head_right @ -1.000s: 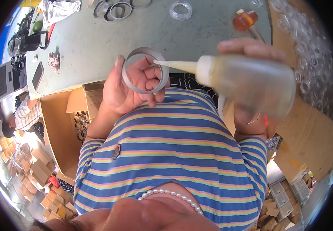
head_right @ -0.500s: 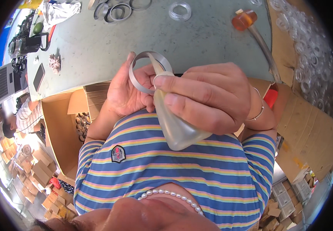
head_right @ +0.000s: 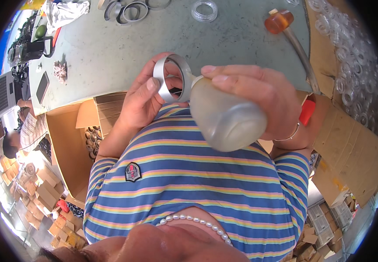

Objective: Applying glue to plastic rings and assembling them into plastic containers in a manufacturing workshop.

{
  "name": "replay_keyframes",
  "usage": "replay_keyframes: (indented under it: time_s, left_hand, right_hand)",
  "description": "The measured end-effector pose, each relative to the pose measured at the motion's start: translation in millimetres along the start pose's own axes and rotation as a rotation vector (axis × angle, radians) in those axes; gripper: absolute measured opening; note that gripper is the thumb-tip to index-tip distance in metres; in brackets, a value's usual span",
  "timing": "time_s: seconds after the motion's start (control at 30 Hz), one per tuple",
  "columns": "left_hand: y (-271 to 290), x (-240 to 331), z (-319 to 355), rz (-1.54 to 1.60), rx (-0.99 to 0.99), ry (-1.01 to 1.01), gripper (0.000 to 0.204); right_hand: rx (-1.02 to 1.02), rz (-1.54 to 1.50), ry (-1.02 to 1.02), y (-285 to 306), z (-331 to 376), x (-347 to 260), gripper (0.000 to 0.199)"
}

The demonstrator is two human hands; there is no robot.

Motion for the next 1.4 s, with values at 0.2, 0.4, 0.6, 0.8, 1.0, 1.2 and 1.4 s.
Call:
replay_keyframes:
  time_s: [0.2, 0.4, 0.6, 0.8, 1.0, 1.2, 1.4]
  left_hand:
    - [11, 2, -11, -0.604, 0.082, -0.194, 0.063]
    - [70, -6, -58, -1.818, 0.342, -0.109, 0.069]
    - [96, 52, -143, -2.164, 0.435, -0.516, 0.065]
    - [122, 84, -155, -2.265, 0.214, -0.216, 0.058]
    - [109, 32, -75, -1.525, 0.310, -0.373, 0.070]
    - [84, 27, -39, -1.962, 0.384, -0.121, 0.071]
    - [84, 33, -56, -2.023, 0.148, -0.172, 0.071]
  right_hand:
    - [0.442, -0.462, -0.390, -4, 19, 30, 0.047]
    - [0.967, -0.720, -0.478, 0, 60, 84, 0.047]
    - [1.081, -0.698, -0.498, 1, 73, 82, 0.050]
    - [1.124, -0.785, -0.473, 0, 86, 75, 0.052]
    - [1.099, -1.054, -0.291, -7, 91, 74, 0.055]
    - [0.923, -1.122, -0.167, -10, 74, 77, 0.060]
    - [0.915, -0.787, -0.290, -12, 63, 62, 0.072]
Point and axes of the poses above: each hand's wrist, its own z-axis away from the middle knuckle, its own y-axis out of the back of the hand, x = y × z, the point moved 3 cm from there along -z, towards the middle knuckle, and after that the axes turned 10 degrees about -x, right-handed, at the moved point
